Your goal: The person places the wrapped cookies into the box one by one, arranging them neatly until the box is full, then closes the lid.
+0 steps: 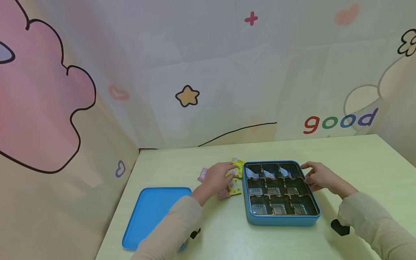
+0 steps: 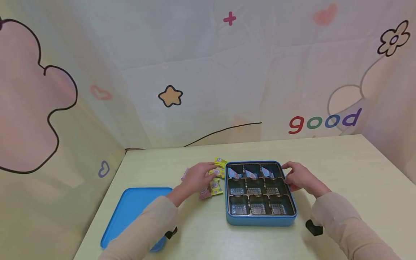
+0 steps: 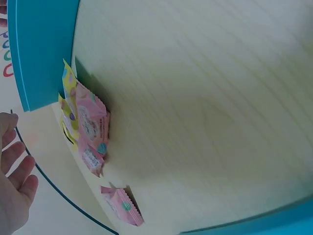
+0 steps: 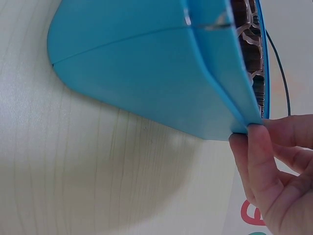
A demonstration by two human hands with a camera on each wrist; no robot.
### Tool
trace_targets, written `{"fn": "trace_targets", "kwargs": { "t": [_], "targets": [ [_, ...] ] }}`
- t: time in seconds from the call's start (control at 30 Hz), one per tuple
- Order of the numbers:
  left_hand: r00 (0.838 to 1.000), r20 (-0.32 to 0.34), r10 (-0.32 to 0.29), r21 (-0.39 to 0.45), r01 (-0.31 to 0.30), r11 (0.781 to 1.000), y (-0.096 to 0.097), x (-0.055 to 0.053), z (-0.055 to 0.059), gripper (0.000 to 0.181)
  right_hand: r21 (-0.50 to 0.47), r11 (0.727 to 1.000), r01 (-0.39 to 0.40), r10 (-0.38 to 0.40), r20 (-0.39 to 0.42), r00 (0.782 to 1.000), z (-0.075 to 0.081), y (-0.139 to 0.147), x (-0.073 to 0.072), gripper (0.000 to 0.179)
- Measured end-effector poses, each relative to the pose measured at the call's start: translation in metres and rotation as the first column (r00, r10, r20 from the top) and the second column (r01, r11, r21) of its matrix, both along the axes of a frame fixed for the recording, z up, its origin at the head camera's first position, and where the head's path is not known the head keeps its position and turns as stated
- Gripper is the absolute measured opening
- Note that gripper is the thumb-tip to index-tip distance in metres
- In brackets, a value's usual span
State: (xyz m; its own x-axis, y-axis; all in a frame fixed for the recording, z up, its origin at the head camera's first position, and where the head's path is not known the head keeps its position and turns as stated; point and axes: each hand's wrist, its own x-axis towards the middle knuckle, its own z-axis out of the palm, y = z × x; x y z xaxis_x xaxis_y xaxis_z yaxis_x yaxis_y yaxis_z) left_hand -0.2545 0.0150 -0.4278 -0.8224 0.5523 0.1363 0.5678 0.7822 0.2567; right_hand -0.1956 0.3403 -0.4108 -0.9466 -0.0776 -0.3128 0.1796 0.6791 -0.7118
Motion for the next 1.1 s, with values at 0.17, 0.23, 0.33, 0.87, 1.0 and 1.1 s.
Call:
{"fn": "trace_targets", "kwargs": {
  "t": [0.17, 0.23, 0.33, 0.87, 1.0, 1.1],
  "targets": [
    [1.000, -0.002, 0.031, 0.018, -0.031, 0.999, -0.011, 0.000, -0.002, 0.033, -0.004, 1.000, 0.003, -0.003, 0.005, 1.000, -0.001, 0.000, -0.001, 0.049],
    [0.998, 0.014, 0.053, 0.037, -0.054, 0.998, -0.015, 0.000, -0.003, 0.033, -0.007, 1.000, 0.004, -0.004, 0.007, 1.000, -0.001, 0.000, -0.001, 0.049],
    [0.997, 0.025, 0.071, 0.058, -0.073, 0.996, -0.021, 0.000, -0.005, 0.032, -0.005, 1.000, 0.003, -0.003, 0.005, 1.000, -0.001, 0.000, -0.001, 0.049],
    [0.993, 0.027, 0.112, 0.067, -0.114, 0.991, -0.047, -0.005, -0.021, 0.034, -0.004, 1.000, 0.002, -0.002, -0.004, 1.000, 0.000, 0.000, 0.001, 0.048],
    [0.994, 0.000, 0.113, 0.063, -0.113, 0.992, -0.051, -0.006, -0.024, 0.032, -0.003, 1.000, 0.003, -0.003, -0.006, 1.000, 0.001, -0.001, 0.001, 0.048],
    [0.993, -0.018, 0.115, 0.058, -0.114, 0.992, -0.054, -0.008, -0.027, 0.031, -0.002, 1.000, 0.003, -0.003, -0.009, 1.000, 0.002, -0.002, 0.002, 0.048]
  ]
}}
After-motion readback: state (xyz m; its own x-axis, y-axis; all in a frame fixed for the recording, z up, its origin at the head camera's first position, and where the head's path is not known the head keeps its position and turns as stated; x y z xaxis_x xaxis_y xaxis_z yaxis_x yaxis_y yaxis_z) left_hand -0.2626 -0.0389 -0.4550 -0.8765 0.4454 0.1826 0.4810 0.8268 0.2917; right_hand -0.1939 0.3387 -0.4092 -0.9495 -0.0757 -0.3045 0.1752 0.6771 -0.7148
